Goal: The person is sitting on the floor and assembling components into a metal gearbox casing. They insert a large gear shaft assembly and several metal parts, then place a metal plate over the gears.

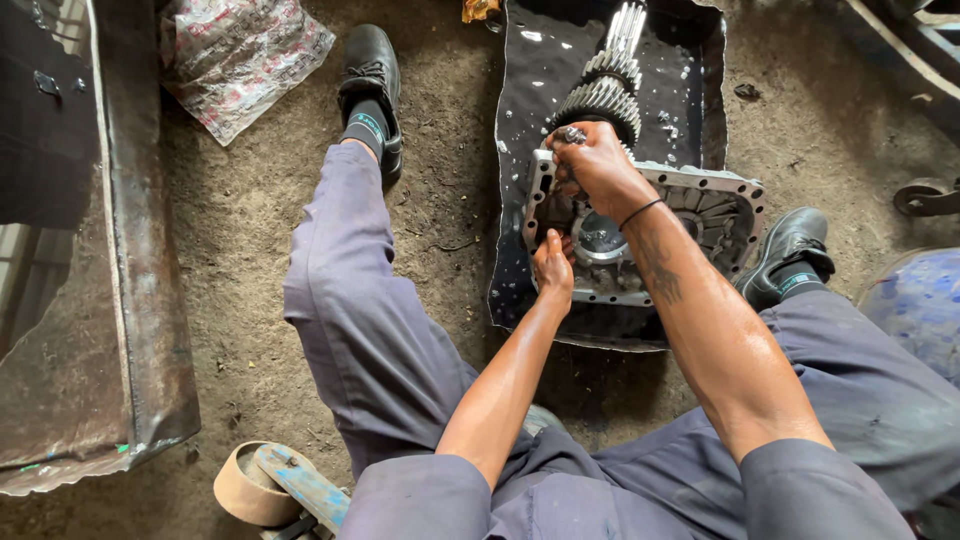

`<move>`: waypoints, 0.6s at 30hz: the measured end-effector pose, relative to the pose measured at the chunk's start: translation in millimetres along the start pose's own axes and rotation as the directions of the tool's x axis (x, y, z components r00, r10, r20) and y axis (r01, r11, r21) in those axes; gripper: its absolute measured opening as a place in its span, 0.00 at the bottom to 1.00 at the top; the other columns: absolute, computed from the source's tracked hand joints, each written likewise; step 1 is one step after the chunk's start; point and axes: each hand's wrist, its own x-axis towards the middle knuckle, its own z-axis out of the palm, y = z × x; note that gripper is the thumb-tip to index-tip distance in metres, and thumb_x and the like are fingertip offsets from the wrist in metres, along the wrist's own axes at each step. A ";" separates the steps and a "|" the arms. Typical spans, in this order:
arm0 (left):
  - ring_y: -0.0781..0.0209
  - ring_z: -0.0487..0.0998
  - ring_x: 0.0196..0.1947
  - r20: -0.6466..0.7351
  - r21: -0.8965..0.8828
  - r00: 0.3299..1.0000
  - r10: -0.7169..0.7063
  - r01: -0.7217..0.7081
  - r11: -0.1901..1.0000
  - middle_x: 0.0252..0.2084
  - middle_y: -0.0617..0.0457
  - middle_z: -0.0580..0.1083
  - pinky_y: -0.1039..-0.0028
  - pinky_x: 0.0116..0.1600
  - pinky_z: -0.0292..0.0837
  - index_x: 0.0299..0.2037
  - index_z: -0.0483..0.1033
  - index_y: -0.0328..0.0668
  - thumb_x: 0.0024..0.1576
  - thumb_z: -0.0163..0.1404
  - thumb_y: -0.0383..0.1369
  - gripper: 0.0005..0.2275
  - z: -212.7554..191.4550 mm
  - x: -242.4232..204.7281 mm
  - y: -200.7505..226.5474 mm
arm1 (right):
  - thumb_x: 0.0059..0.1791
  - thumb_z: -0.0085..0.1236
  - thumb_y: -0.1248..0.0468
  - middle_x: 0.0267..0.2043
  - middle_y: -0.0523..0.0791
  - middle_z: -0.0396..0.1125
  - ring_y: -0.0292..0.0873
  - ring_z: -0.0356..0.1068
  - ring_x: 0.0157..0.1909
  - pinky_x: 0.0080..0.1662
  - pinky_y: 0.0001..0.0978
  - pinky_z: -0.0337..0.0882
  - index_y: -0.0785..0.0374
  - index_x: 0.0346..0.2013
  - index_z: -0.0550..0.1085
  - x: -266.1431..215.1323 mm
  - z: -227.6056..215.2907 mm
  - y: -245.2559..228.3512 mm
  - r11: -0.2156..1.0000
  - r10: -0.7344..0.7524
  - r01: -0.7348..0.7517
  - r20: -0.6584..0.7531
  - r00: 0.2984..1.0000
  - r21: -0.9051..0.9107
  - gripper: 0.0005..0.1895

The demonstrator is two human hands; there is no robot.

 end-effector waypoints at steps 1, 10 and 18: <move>0.58 0.78 0.50 0.003 0.011 1.000 0.009 -0.009 1.000 0.53 0.48 0.77 0.67 0.54 0.73 0.59 0.72 0.34 0.67 0.38 0.48 0.24 -0.1 -1.2 -0.7 | 0.51 0.51 0.71 0.26 0.39 0.63 0.32 0.62 0.24 0.23 0.25 0.58 0.67 0.38 0.74 -1.3 -1.4 1.0 0.999 0.002 -0.002 0.006 1.000 0.033 0.03; 0.51 0.80 0.44 0.082 0.520 0.889 0.451 -0.424 0.741 0.43 0.41 0.80 0.65 0.50 0.74 0.49 0.77 0.33 0.62 0.49 0.38 0.14 -6.5 -46.6 45.4 | 0.43 0.57 0.68 0.32 0.47 0.72 0.39 0.68 0.32 0.32 0.33 0.69 0.65 0.39 0.76 -10.6 -63.0 148.1 0.899 -0.339 0.293 -0.093 0.936 -0.326 0.10; 0.45 0.81 0.42 0.564 0.640 0.581 0.587 -0.757 0.133 0.37 0.45 0.80 0.40 0.70 0.52 0.38 0.79 0.38 0.62 0.47 0.36 0.10 8.9 -92.2 95.5 | 0.40 0.56 0.61 0.45 0.61 0.72 0.66 0.71 0.48 0.51 0.55 0.70 0.68 0.47 0.75 -56.4 -71.2 292.5 0.634 -0.413 0.182 -0.130 0.902 -0.752 0.22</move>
